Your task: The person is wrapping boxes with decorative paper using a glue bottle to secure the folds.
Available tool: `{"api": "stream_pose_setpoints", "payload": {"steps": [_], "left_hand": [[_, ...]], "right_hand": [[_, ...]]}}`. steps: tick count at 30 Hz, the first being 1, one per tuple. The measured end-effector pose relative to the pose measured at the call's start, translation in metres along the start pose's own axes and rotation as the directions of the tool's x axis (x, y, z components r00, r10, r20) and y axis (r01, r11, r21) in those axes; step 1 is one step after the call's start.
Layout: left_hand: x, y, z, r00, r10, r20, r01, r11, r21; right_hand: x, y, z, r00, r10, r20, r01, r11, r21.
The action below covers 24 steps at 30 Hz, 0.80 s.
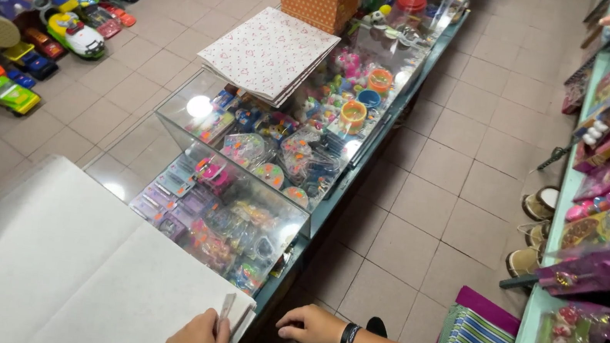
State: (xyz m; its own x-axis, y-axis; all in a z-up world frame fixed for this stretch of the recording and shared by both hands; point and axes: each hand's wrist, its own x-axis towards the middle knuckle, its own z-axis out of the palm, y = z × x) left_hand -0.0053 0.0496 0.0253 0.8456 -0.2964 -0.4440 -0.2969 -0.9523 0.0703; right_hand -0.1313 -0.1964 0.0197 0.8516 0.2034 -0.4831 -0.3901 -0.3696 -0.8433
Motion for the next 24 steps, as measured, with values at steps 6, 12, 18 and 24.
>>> {"api": "stream_pose_setpoints", "payload": {"steps": [6,12,18,24], "left_hand": [[-0.003,0.045,-0.051,0.986,0.000,-0.167,-0.028,0.986,-0.166],[0.031,0.134,-0.101,0.965,-0.044,-0.259,-0.145,0.734,-0.663],[0.099,0.212,-0.133,0.955,-0.217,-0.201,-0.250,-0.230,-0.940],[0.124,0.230,-0.162,0.889,-0.379,-0.256,-0.391,-0.339,-0.856]], "right_hand": [[-0.016,0.055,-0.052,0.999,-0.037,-0.030,0.035,0.997,-0.076],[-0.065,0.089,-0.123,0.991,0.064,-0.117,-0.059,0.997,0.040],[-0.093,0.152,-0.172,0.984,0.127,-0.127,-0.118,0.990,0.075],[-0.108,0.152,-0.195,0.971,0.214,-0.109,-0.215,0.977,-0.001]]}}
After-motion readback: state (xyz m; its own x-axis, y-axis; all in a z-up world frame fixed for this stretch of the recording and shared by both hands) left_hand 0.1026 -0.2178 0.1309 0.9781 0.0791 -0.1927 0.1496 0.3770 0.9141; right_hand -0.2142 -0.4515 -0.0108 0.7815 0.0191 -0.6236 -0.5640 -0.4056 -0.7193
